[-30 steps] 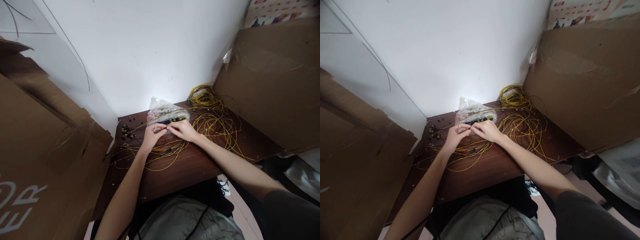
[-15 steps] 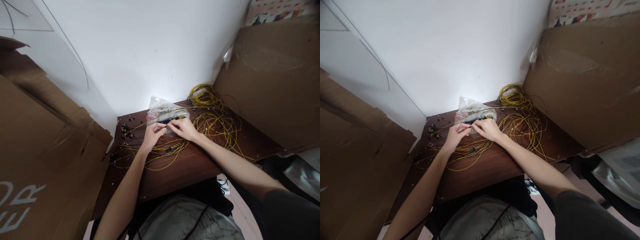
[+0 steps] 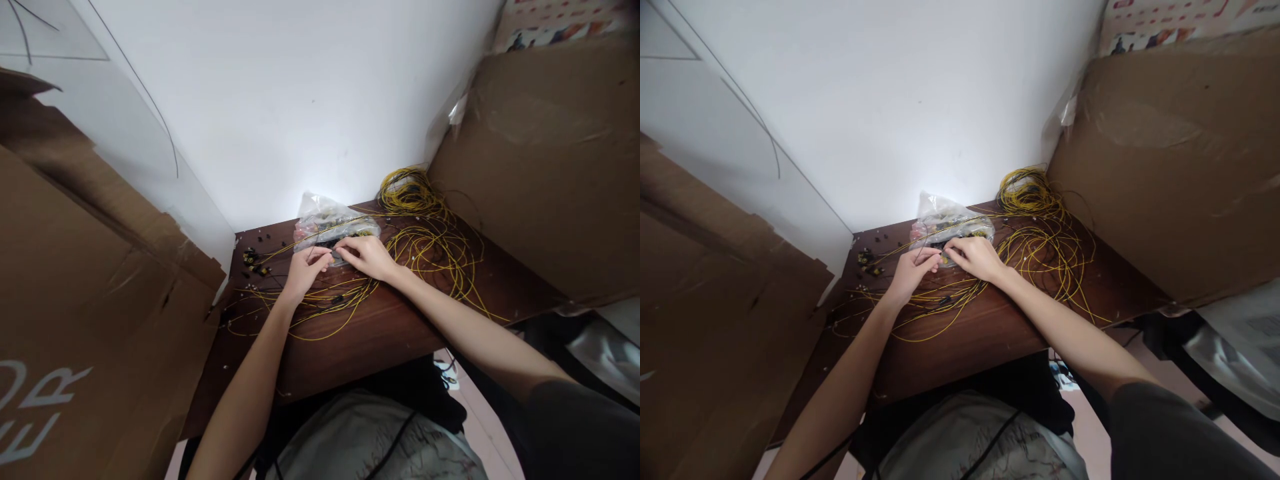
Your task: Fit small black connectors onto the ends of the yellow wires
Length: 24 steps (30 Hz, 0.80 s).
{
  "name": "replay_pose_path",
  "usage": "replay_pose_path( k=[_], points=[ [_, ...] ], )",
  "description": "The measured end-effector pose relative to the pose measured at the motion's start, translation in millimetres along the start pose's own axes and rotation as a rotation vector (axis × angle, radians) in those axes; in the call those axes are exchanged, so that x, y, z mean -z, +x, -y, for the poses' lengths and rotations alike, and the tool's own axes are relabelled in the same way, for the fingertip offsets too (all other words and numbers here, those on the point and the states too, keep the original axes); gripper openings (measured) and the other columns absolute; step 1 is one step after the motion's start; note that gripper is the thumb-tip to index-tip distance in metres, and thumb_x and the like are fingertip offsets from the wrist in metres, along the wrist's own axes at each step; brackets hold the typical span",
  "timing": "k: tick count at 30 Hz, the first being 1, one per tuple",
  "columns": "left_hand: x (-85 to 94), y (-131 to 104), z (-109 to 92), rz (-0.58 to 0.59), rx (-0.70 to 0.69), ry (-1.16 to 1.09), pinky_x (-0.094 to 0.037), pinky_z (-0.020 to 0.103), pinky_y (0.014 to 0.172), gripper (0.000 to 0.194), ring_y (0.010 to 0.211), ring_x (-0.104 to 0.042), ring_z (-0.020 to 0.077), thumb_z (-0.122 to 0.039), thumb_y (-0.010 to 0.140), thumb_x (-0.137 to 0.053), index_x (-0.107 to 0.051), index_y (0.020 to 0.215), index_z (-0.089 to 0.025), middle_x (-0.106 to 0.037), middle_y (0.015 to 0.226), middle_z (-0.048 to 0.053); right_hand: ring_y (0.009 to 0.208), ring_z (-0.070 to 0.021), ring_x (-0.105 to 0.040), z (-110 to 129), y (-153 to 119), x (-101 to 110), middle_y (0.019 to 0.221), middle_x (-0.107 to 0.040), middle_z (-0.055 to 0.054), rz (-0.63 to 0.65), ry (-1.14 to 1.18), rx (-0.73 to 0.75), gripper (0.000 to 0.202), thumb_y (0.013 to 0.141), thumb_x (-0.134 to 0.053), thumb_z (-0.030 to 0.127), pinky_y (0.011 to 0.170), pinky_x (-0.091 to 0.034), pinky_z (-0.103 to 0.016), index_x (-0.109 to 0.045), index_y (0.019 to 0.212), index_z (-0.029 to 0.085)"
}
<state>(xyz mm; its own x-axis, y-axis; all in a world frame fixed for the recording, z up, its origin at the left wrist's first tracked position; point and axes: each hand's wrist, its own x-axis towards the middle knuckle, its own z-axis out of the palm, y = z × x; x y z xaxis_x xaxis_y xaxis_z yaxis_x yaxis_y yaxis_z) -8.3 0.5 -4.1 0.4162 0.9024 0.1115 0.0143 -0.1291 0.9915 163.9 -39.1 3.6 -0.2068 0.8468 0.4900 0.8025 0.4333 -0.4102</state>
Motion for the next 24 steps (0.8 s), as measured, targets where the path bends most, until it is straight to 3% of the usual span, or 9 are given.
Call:
replay_pose_path(
  k=[9, 24],
  points=[
    [1.4, 0.5, 0.5, 0.049, -0.047, 0.073, -0.041, 0.021, 0.053, 0.017, 0.053, -0.049, 0.0079, -0.030, 0.069, -0.065, -0.066, 0.074, -0.013, -0.061, 0.063, 0.001, 0.061, -0.0109, -0.054, 0.4, -1.1, -1.7, 0.075, -0.066, -0.001, 0.027, 0.040, 0.037, 0.023, 0.087, -0.045, 0.028, 0.060, -0.036, -0.022, -0.065, 0.089, 0.018],
    [-0.1, -0.1, -1.0, 0.047, -0.036, 0.099, -0.042, 0.022, 0.055, 0.017, 0.054, -0.049, 0.0081, -0.030, 0.072, -0.063, -0.064, 0.072, -0.013, -0.061, 0.064, 0.001, 0.056, -0.0120, -0.053, 0.0, 0.2, -2.4, 0.071, -0.067, -0.003, -0.087, 0.010, -0.087, 0.021, 0.084, -0.048, 0.026, 0.059, -0.036, -0.023, -0.067, 0.084, 0.017]
  ],
)
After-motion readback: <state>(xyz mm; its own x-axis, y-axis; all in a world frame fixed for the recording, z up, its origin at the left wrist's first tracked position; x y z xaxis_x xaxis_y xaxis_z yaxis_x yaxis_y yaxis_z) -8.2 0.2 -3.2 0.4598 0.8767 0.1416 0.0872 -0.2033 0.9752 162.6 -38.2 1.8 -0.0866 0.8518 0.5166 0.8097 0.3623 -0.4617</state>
